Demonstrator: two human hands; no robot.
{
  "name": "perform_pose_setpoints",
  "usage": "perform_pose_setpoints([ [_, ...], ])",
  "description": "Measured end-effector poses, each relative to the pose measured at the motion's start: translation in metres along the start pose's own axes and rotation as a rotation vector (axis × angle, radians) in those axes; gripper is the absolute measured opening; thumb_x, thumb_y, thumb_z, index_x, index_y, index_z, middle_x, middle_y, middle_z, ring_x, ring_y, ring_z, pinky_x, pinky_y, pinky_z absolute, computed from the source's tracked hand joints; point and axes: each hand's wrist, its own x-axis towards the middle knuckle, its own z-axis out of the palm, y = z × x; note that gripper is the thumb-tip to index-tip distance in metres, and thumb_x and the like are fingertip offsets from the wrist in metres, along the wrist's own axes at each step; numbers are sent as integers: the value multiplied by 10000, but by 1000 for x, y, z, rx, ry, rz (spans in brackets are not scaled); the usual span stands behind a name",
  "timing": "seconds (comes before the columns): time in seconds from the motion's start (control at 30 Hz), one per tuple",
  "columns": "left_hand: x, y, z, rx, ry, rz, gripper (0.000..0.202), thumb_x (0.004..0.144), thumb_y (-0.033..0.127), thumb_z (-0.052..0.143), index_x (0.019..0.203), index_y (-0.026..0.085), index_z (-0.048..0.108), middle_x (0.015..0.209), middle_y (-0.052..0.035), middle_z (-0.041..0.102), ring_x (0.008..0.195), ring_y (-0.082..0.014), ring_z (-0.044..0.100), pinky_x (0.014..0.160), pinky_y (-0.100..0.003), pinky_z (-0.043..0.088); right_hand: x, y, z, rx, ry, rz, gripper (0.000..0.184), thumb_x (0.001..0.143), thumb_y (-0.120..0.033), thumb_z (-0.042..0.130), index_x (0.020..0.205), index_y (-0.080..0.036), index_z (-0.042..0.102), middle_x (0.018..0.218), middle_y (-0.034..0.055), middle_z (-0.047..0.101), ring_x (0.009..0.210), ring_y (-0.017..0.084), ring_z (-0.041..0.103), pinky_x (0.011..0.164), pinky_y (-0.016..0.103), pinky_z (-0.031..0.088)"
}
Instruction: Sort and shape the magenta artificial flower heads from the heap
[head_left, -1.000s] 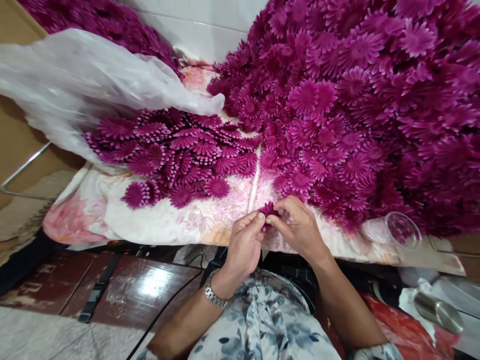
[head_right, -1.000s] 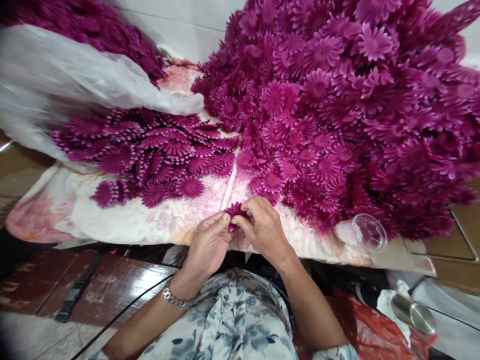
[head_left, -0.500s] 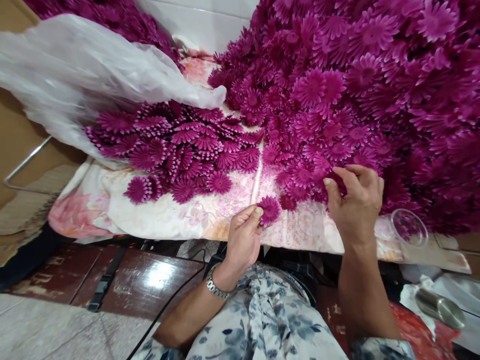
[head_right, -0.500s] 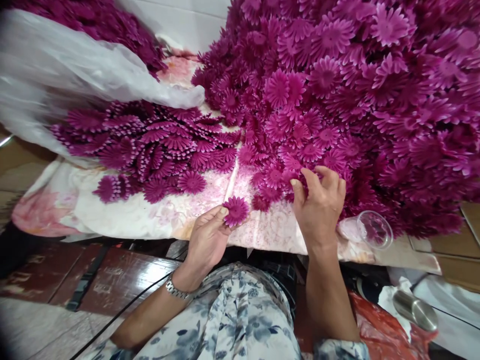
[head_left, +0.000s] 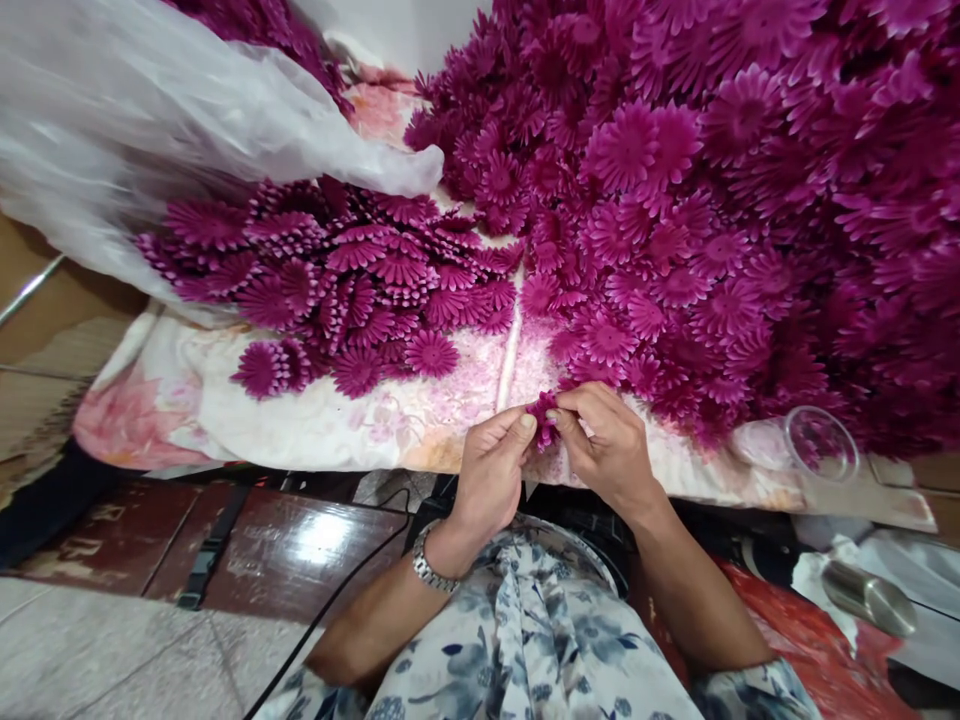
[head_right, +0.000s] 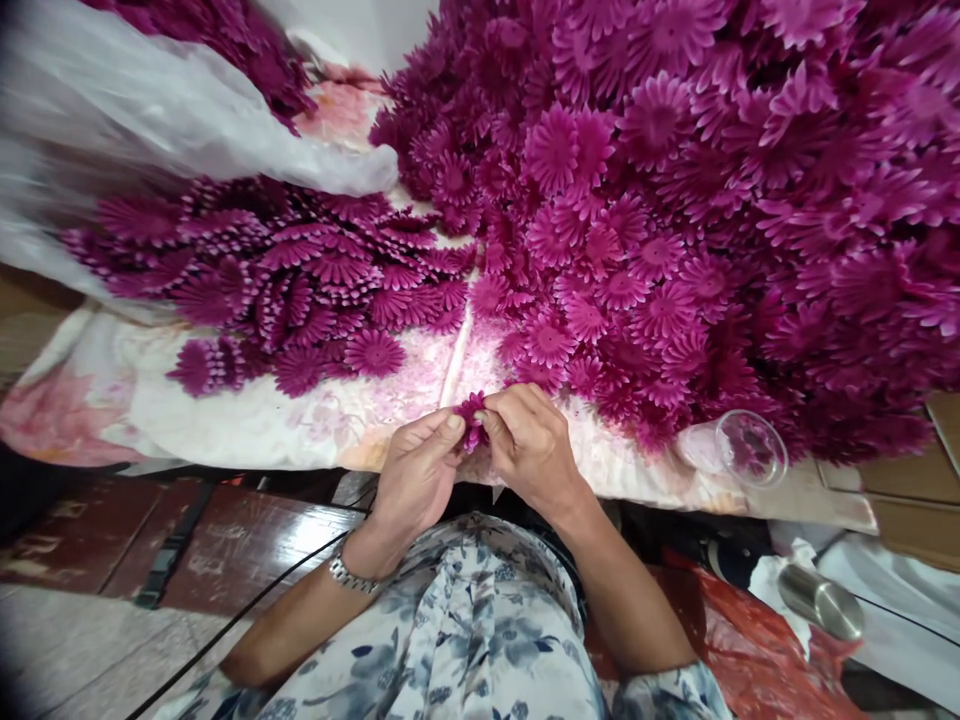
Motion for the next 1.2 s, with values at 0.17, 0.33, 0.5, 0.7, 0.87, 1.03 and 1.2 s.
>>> perform_pose_setpoints([
  [0.17, 1, 5, -3, -67, 30, 13, 280, 601, 355, 785, 567, 136, 615, 532, 33, 488, 518, -70, 401, 521, -202, 345, 3, 14, -27, -169, 364, 69, 59, 835, -155, 540, 819, -204, 568, 695, 11, 568, 639, 134, 539, 573, 264, 434],
  [0.33, 3, 7, -6, -85, 28, -8, 262, 613, 363, 780, 614, 142, 639, 592, 17, 537, 576, -85, 465, 555, -202, 395, 11, 37, -65, -630, 314, 138, 150, 834, -264, 568, 936, -177, 634, 940, 111, 595, 900, 238, 542, 817, 418, 422],
  [0.5, 2, 6, -1, -60, 22, -6, 287, 615, 353, 780, 556, 139, 597, 555, 32, 479, 539, -65, 403, 514, -177, 354, 7, 9, -39, -207, 140, 72, 130, 813, -235, 617, 939, -200, 619, 873, 63, 613, 859, 185, 554, 773, 329, 467],
  [0.7, -2, 3, 1, -21, -42, -64, 253, 614, 357, 771, 623, 129, 661, 565, 16, 504, 561, -78, 406, 535, -195, 338, 5, 0, -6, 59, -67, 35, 112, 850, -216, 568, 749, -187, 530, 668, 8, 535, 666, 138, 505, 617, 270, 425],
  [0.87, -2, 1, -3, 29, -37, 6, 280, 639, 377, 754, 606, 119, 650, 553, 19, 488, 561, -77, 368, 539, -203, 311, 1, -2, -3, 64, 12, 7, 86, 853, -134, 527, 779, -177, 536, 679, 18, 551, 667, 139, 508, 619, 274, 422],
  [1.03, -3, 7, 0, -7, -21, -3, 276, 617, 363, 772, 592, 119, 645, 555, 16, 517, 576, -82, 410, 569, -203, 352, 4, -14, 0, 51, 156, -7, 99, 827, -87, 533, 775, -171, 543, 668, 26, 566, 648, 140, 506, 600, 277, 420],
  [1.2, -1, 17, 5, -116, 22, -63, 251, 536, 308, 819, 601, 124, 662, 565, 6, 585, 564, -76, 479, 573, -183, 407, 7, -21, -1, 106, 255, 4, 102, 810, -79, 541, 766, -170, 545, 654, 20, 564, 622, 130, 510, 573, 265, 421],
])
